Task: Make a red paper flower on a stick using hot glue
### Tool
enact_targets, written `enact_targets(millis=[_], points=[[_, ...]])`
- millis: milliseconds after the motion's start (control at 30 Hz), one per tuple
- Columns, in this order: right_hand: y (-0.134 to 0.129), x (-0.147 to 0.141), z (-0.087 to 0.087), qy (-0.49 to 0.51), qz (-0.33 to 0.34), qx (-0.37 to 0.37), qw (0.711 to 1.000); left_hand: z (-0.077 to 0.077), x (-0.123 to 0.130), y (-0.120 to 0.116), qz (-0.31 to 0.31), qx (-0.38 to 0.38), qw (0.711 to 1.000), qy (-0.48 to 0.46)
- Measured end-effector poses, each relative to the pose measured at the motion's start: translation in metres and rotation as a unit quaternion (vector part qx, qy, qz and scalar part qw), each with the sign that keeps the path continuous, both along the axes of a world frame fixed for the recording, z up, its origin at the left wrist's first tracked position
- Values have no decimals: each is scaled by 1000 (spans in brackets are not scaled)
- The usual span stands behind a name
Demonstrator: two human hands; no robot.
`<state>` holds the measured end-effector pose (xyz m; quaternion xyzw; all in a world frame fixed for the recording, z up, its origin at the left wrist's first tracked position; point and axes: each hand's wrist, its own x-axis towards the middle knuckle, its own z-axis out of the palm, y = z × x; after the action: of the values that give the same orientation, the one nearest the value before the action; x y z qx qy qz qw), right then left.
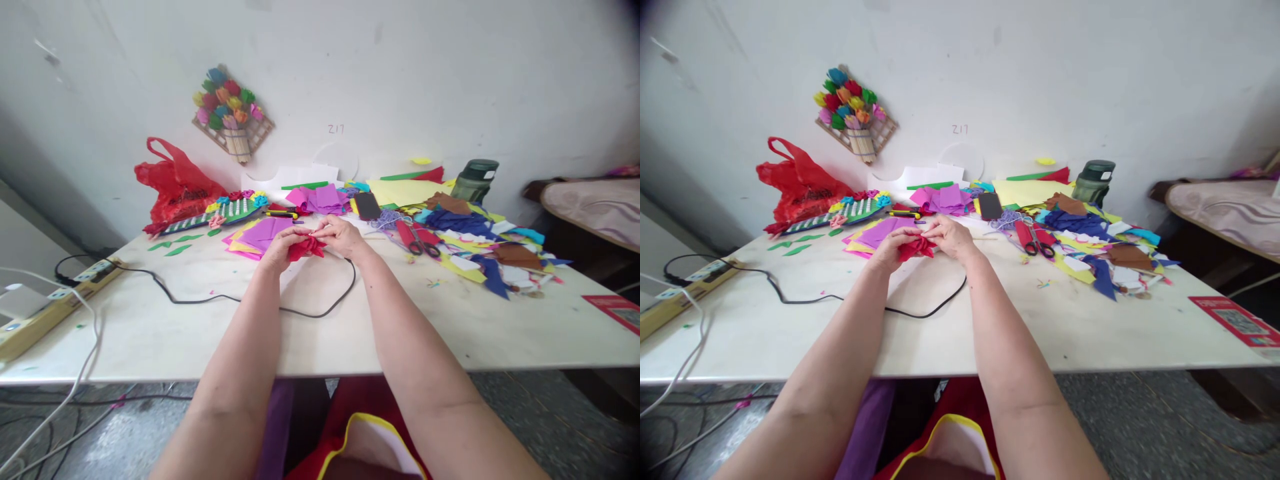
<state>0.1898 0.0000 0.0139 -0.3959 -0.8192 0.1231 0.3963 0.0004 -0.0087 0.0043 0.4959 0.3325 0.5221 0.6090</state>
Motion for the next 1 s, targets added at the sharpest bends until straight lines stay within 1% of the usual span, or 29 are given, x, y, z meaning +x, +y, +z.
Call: enact_targets(millis=[200, 567, 700, 833, 900, 967, 1000], points=[[-5, 0, 5, -37, -36, -4, 999, 4, 0, -4, 8, 23, 1000, 1], [-12, 1, 9, -55, -61, -4, 997, 1, 0, -3, 26, 45, 999, -2], [-13, 5, 10, -71, -87, -5, 994, 0, 0, -1, 54, 52, 997, -7], [-14, 11, 13, -76, -136, -22, 987, -3, 0, 2, 96, 63, 993, -7], [-14, 13, 14, -72, -174, -28, 982, -4, 0, 3, 108, 71, 992, -5], [-13, 16, 14, -66, -236, -37, 969, -4, 0, 4, 112, 78, 991, -5], [-12, 17, 13, -64, -277, -48, 958, -5, 0, 4, 114, 81, 990, -5]])
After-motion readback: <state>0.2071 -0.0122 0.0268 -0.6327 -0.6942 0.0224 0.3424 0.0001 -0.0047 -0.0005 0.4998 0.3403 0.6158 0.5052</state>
